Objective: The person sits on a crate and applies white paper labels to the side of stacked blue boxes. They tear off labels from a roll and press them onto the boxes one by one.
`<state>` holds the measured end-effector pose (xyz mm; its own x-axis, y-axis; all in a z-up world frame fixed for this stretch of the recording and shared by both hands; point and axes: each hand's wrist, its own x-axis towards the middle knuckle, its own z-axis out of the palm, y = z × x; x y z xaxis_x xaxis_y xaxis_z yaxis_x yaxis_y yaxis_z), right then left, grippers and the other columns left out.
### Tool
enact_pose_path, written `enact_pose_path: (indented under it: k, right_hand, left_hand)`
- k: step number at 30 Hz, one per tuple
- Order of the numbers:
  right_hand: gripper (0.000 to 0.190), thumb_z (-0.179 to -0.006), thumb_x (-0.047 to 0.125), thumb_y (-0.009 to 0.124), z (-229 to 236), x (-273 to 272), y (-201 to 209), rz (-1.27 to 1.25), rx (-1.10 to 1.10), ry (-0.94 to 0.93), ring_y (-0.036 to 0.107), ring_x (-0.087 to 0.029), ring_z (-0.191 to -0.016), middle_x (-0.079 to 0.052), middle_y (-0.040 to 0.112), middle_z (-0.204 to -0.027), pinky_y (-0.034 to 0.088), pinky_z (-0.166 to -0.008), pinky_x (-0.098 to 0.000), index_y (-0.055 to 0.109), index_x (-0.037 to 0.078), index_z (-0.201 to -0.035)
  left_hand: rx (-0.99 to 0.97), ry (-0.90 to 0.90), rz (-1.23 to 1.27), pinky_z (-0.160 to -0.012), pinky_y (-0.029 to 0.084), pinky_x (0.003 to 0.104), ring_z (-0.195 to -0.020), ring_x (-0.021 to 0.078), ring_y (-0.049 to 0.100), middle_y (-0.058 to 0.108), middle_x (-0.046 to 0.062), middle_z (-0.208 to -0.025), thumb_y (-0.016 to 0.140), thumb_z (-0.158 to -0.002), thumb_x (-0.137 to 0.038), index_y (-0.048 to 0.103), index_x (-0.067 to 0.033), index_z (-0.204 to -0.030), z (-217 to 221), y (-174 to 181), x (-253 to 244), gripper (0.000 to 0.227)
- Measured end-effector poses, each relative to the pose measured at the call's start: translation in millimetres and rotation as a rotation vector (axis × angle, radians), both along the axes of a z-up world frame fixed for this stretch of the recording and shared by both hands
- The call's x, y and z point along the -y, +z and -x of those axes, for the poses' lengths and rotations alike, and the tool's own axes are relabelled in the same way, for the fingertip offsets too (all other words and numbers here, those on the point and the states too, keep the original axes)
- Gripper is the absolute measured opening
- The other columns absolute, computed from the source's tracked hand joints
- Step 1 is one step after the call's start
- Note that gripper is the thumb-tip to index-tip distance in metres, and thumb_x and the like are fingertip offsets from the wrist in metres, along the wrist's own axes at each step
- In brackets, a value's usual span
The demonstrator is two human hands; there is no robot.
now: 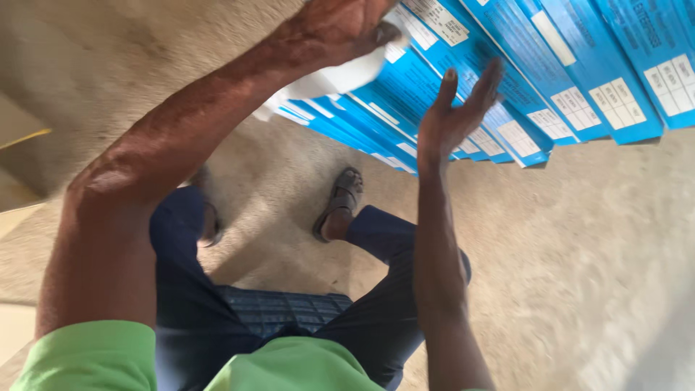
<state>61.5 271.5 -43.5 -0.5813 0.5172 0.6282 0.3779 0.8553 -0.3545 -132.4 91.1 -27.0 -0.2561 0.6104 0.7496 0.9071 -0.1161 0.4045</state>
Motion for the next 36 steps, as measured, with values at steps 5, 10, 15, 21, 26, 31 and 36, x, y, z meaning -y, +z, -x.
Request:
enact_pose_path:
  k: [5,10,15,21,26,31,36]
  right_hand:
    - [0.054,-0.104,0.010,0.071,-38.9,50.9,34.4,0.616,-0.171,0.660,0.061,-0.030,-0.141,-0.020,0.058,-0.151,0.057,-0.117,-0.0474,0.049,0.002,-0.153]
    - [0.048,-0.089,-0.009,0.075,-64.1,102.2,48.1,0.753,-0.078,0.828,0.059,-0.012,-0.105,-0.011,0.062,-0.135,0.055,-0.088,-0.0262,0.061,-0.002,-0.134]
    - [0.028,-0.090,-0.011,0.073,-64.1,115.4,31.2,0.990,-0.177,0.675,0.060,-0.007,-0.084,-0.008,0.071,-0.104,0.052,-0.074,-0.0226,0.073,-0.006,-0.118]
    - [0.019,-0.096,-0.002,0.068,-65.3,91.5,23.9,0.970,-0.157,0.811,0.069,-0.010,-0.085,-0.010,0.075,-0.103,0.057,-0.074,-0.0248,0.070,-0.004,-0.115]
    - [0.018,-0.104,0.004,0.074,-64.6,87.2,25.6,0.949,-0.096,0.871,0.062,-0.009,-0.086,-0.010,0.067,-0.098,0.052,-0.074,-0.0215,0.064,-0.004,-0.116]
    - [0.040,-0.089,-0.003,0.075,-62.7,100.2,34.5,1.034,-0.144,0.835,0.073,-0.013,-0.091,-0.012,0.072,-0.099,0.061,-0.077,-0.0250,0.052,0.006,-0.121]
    - [0.033,-0.093,-0.007,0.076,-66.7,108.3,29.3,0.784,-0.156,0.827,0.076,-0.015,-0.094,-0.013,0.075,-0.105,0.064,-0.080,-0.0262,0.059,0.003,-0.119]
  left_hand:
    - [0.404,-0.110,0.028,-0.084,0.058,0.034,-0.091,0.0216,0.075,0.075,0.018,-0.112,0.081,-0.094,-0.021,0.071,-0.0005,-0.119,-58.0,18.5,47.3,0.034]
    - [0.853,-0.122,0.041,-0.059,0.047,0.030,-0.065,0.0150,0.059,0.073,0.009,-0.086,0.074,-0.100,-0.031,0.075,-0.0032,-0.112,-124.4,11.1,85.1,0.030]
    - [0.765,-0.140,-0.007,-0.061,0.048,0.027,-0.069,0.0099,0.059,0.073,0.003,-0.087,0.075,-0.105,-0.030,0.077,-0.0060,-0.112,-139.9,3.5,97.0,0.025]
    - [0.592,-0.210,0.045,-0.072,0.062,0.031,-0.088,0.0171,0.074,0.074,0.013,-0.106,0.080,-0.093,-0.021,0.066,0.0022,-0.126,-138.2,9.8,100.9,0.043]
    - [0.767,-0.183,0.249,-0.074,0.067,0.029,-0.082,0.0153,0.078,0.077,0.011,-0.099,0.074,-0.092,-0.013,0.071,-0.0027,-0.119,-134.2,8.3,95.0,0.029]
    - [0.831,-0.109,0.101,-0.078,0.066,0.030,-0.087,0.0156,0.079,0.080,0.013,-0.102,0.079,-0.092,-0.019,0.074,-0.0035,-0.115,-128.0,-5.1,88.4,0.028]
    - [1.066,-0.177,-0.089,-0.081,0.069,0.031,-0.091,0.0170,0.080,0.080,0.012,-0.101,0.081,-0.093,-0.028,0.075,-0.0033,-0.112,-129.8,-19.8,82.8,0.032]
